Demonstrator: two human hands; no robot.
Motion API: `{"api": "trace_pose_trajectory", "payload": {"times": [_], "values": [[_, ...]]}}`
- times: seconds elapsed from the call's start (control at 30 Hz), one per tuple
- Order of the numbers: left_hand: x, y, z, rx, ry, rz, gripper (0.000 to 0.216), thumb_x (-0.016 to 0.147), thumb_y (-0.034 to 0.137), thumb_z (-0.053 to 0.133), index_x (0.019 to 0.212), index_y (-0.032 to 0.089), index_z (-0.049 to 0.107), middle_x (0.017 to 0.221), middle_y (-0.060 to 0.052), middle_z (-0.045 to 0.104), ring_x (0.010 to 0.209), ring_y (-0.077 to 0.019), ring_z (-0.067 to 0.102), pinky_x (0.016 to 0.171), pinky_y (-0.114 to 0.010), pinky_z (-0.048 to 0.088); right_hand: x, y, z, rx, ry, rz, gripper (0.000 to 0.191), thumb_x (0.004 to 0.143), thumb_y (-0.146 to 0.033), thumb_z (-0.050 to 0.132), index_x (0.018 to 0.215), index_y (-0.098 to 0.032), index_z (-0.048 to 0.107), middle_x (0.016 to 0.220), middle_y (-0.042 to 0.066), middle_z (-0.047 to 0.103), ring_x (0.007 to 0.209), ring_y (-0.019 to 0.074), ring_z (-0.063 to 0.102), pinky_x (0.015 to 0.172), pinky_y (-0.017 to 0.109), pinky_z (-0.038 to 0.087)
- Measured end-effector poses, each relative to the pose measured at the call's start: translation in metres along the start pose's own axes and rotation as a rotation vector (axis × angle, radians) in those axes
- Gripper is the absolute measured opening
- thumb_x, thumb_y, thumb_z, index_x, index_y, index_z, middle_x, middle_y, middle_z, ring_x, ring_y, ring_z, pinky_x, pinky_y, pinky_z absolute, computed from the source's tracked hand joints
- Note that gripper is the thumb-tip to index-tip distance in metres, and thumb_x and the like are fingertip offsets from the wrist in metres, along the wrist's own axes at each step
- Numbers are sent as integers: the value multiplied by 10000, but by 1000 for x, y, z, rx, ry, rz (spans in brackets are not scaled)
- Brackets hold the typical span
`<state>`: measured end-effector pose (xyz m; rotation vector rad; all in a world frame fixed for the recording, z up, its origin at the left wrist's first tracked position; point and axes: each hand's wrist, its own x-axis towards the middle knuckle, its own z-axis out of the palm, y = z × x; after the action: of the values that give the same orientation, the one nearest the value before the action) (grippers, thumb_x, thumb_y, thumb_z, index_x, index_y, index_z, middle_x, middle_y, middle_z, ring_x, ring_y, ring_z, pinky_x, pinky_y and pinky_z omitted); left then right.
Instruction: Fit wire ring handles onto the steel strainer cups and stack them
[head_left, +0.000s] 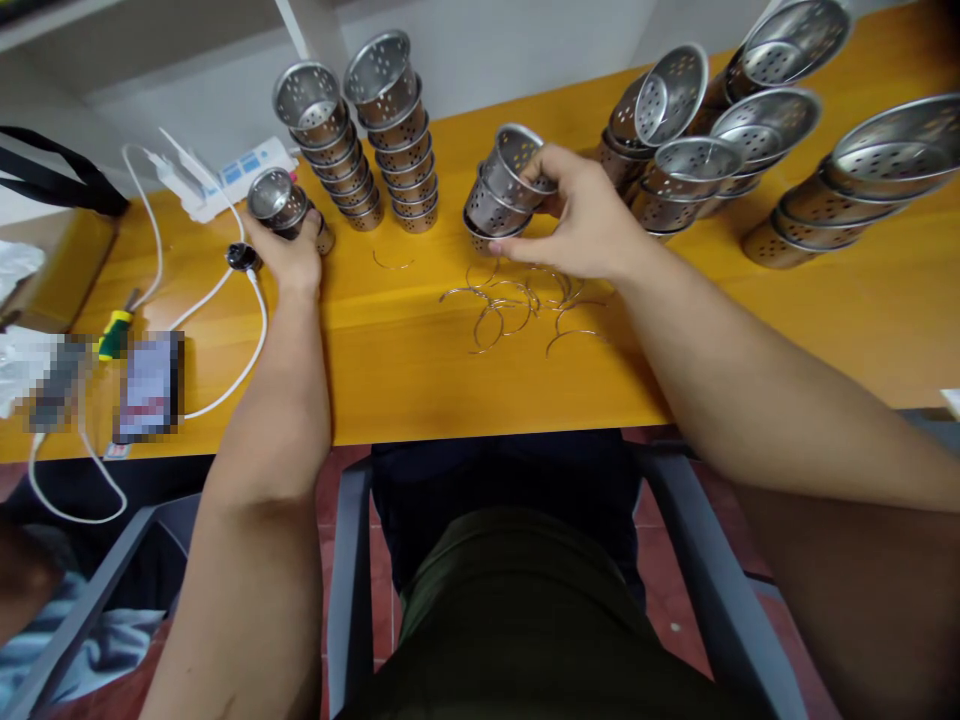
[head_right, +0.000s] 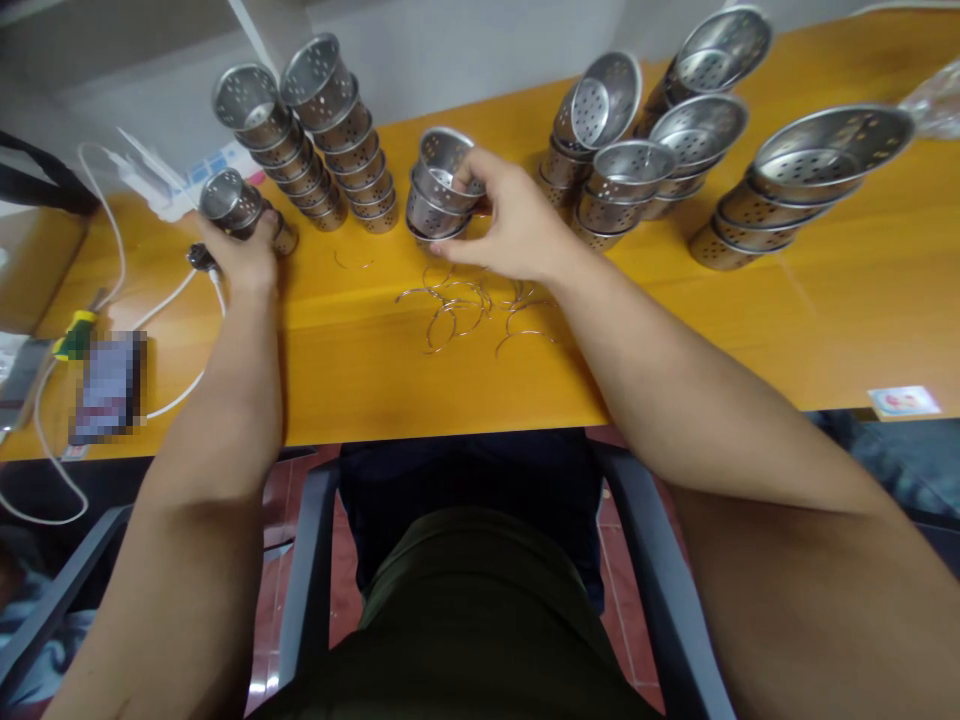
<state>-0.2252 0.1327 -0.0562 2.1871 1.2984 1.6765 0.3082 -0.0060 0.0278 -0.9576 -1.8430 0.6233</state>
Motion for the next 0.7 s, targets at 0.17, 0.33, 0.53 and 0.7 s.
{"api": "trace_pose_trajectory", "payload": {"times": [0.17,0.33,0.53,0.7], "values": [[9,7,31,-55,232,-309,1535,458,1407,784,1469,314,411,1575,16,620,1461,-140,570,1448,-483,426,-9,-24,-4,-136,-89,46,546,949,-651,1069,1219,-378,681,1345,104,836,1271,443,758,1216,710,703],[18,85,16,133,423,-2,1304,962,1302,622,1768,327,306,1995,-87,405,1935,-339,273,1648,-598,121,-11,-40,-4,-327,-77,-50,435,970,-334,1005,1182,-322,626,1438,153,819,1346,458,758,1248,665,660],[-15,208,73,-313,-191,213,1024,1058,1036,879,1843,489,514,1861,-82,666,1731,-424,697,1472,-650,598,-16,-49,20,-290,-155,-39,440,1036,-331,1036,1249,-320,650,1447,130,795,1374,438,748,1261,605,648],[-51,205,127,-355,-440,140,1166,997,1126,863,1838,376,566,1631,-126,781,1621,-444,821,1428,-636,679,-22,-42,48,-96,-245,-51,469,1064,-397,1047,1316,-304,663,1394,102,779,1333,406,746,1249,611,666]]}}
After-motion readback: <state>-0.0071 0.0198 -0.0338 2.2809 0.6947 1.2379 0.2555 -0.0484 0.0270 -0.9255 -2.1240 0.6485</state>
